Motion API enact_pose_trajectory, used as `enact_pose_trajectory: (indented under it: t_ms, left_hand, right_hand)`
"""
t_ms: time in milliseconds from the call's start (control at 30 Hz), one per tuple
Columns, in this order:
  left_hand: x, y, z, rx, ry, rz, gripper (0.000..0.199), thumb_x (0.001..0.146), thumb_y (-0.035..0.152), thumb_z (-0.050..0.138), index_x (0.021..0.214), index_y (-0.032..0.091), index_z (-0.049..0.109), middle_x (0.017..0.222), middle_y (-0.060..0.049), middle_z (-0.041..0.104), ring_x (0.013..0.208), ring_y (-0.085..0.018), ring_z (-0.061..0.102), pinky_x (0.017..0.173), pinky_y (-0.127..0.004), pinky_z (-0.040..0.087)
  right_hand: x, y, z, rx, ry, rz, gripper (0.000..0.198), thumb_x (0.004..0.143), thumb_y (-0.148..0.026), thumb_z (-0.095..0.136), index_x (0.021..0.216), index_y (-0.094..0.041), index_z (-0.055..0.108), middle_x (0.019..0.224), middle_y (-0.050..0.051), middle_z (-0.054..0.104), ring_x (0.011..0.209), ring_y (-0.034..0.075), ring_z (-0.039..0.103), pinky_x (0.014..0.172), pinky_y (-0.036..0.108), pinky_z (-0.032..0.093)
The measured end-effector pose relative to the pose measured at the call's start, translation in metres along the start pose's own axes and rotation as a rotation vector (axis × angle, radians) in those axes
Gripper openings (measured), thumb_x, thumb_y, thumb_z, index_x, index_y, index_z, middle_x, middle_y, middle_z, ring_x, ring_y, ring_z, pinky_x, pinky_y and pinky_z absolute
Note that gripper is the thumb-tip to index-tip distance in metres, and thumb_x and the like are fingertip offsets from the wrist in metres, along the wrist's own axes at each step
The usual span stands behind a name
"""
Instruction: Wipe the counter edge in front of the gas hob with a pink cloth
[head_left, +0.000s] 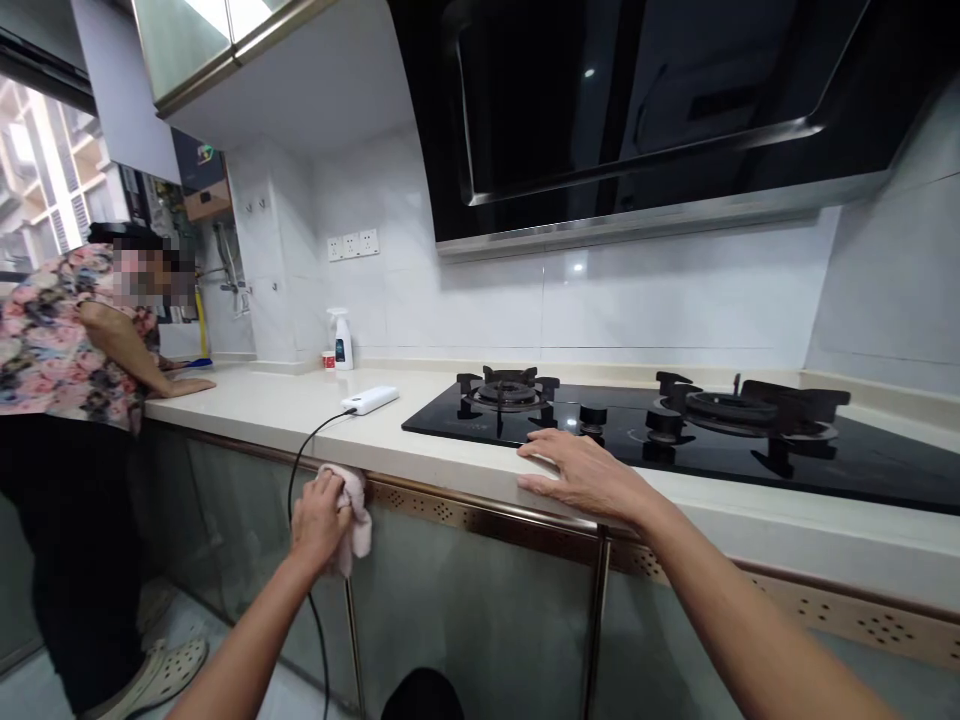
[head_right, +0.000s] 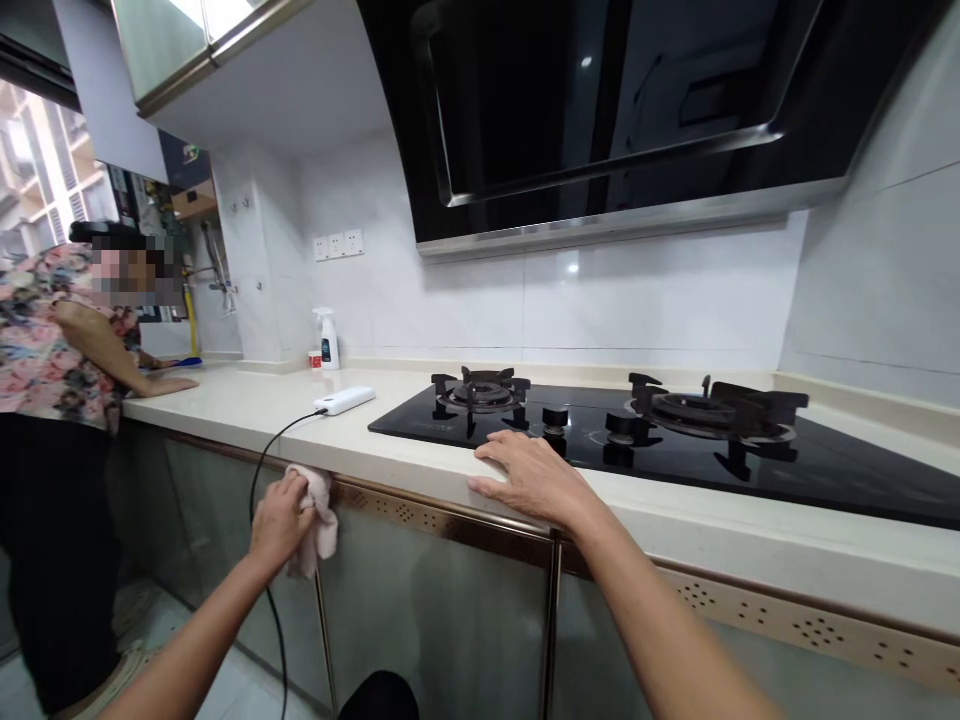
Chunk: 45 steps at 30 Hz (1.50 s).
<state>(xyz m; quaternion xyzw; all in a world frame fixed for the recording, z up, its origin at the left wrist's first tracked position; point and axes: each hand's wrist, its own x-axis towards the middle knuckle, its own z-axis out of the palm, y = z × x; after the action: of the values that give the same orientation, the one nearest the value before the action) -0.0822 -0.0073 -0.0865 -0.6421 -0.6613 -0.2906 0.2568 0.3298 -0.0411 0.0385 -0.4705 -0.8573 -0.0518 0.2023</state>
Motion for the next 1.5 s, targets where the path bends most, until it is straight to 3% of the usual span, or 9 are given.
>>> enact_pose_trajectory:
  t_ms: [133, 400, 767, 933, 1100, 1200, 1300, 1367, 1500]
  left_hand:
    - [0.009, -0.007, -0.003, 0.026, -0.016, -0.041, 0.021, 0.083, 0.018, 0.053, 0.102, 0.022, 0.061, 0.126, -0.009, 0.062, 0.109, -0.03, 0.055, 0.087, -0.039, 0.045]
    - [-0.007, 0.049, 0.0, -0.162, 0.112, -0.033, 0.014, 0.08, 0.016, 0.057, 0.092, 0.02, 0.063, 0.114, -0.01, 0.065, 0.103, -0.027, 0.055, 0.09, -0.039, 0.046]
    - [-0.064, 0.235, -0.009, -0.584, 0.171, 0.493, 0.021, 0.078, 0.016, 0.062, 0.098, 0.023, 0.064, 0.112, -0.008, 0.063, 0.104, -0.027, 0.055, 0.095, -0.045, 0.048]
    - [-0.072, 0.297, -0.011, -0.869, 0.174, 0.596, 0.022, 0.077, 0.016, 0.063, 0.098, 0.024, 0.065, 0.113, -0.007, 0.066, 0.104, -0.025, 0.056, 0.09, -0.041, 0.049]
    - [-0.066, 0.286, -0.018, -1.104, 0.179, 0.445, 0.041, 0.066, 0.003, 0.055, 0.101, 0.023, 0.063, 0.109, -0.005, 0.066, 0.101, -0.023, 0.058, 0.087, -0.038, 0.05]
    - [-0.065, 0.272, -0.033, -1.114, 0.205, 0.407, 0.042, 0.065, 0.0, 0.052, 0.098, 0.024, 0.062, 0.114, -0.005, 0.065, 0.108, -0.023, 0.056, 0.094, -0.039, 0.048]
    - [-0.076, 0.273, -0.049, -1.102, 0.192, 0.494, 0.043, 0.064, 0.0, 0.051, 0.099, 0.023, 0.061, 0.116, -0.006, 0.063, 0.107, -0.023, 0.057, 0.091, -0.039, 0.049]
    - [-0.088, 0.28, -0.057, -1.076, 0.136, 0.643, 0.042, 0.068, 0.004, 0.053, 0.105, 0.024, 0.061, 0.118, -0.008, 0.062, 0.102, -0.023, 0.058, 0.086, -0.038, 0.05]
    - [-0.099, 0.283, -0.063, -0.986, -0.024, 0.89, 0.058, 0.082, 0.016, 0.058, 0.138, 0.027, 0.046, 0.131, -0.011, 0.059, 0.111, -0.024, 0.059, 0.093, -0.04, 0.051]
  right_hand:
    - [0.001, -0.001, -0.001, -0.007, -0.007, -0.006, 0.054, 0.095, -0.061, 0.045, 0.13, -0.024, 0.063, 0.146, 0.012, 0.05, 0.136, 0.031, 0.044, 0.11, 0.052, 0.034]
    - [0.004, -0.003, 0.001, -0.019, 0.029, -0.036, 0.046, 0.092, -0.055, 0.052, 0.124, -0.024, 0.065, 0.138, 0.011, 0.055, 0.127, 0.03, 0.05, 0.103, 0.048, 0.038]
    - [0.005, 0.004, 0.006, -0.027, 0.054, -0.064, 0.044, 0.091, -0.052, 0.059, 0.124, -0.024, 0.065, 0.136, 0.011, 0.057, 0.126, 0.029, 0.05, 0.104, 0.048, 0.037]
    - [-0.006, -0.008, 0.003, 0.041, 0.261, -0.086, 0.032, 0.093, -0.043, 0.059, 0.117, -0.022, 0.067, 0.127, 0.01, 0.062, 0.118, 0.024, 0.057, 0.102, 0.043, 0.041]
    - [-0.068, -0.024, 0.025, 0.397, 0.768, -0.143, 0.024, 0.097, -0.036, 0.053, 0.112, -0.023, 0.066, 0.121, 0.008, 0.063, 0.117, 0.021, 0.056, 0.102, 0.039, 0.044]
    - [-0.116, -0.026, 0.07, 0.573, 1.045, 0.168, 0.025, 0.094, -0.043, 0.059, 0.11, -0.024, 0.065, 0.118, 0.009, 0.063, 0.115, 0.023, 0.057, 0.101, 0.04, 0.046]
    - [-0.146, -0.036, 0.127, 0.943, 0.982, 0.458, 0.042, 0.09, -0.056, 0.062, 0.115, -0.022, 0.061, 0.115, 0.009, 0.066, 0.108, 0.024, 0.062, 0.094, 0.037, 0.051]
    - [-0.153, -0.048, 0.156, 1.155, 0.853, 0.451, 0.06, 0.084, -0.066, 0.064, 0.122, -0.021, 0.061, 0.121, 0.011, 0.066, 0.117, 0.026, 0.061, 0.097, 0.037, 0.051]
    - [-0.164, -0.054, 0.175, 1.407, 0.834, 0.625, 0.077, 0.076, -0.076, 0.065, 0.128, -0.02, 0.063, 0.128, 0.012, 0.066, 0.126, 0.029, 0.058, 0.102, 0.036, 0.05]
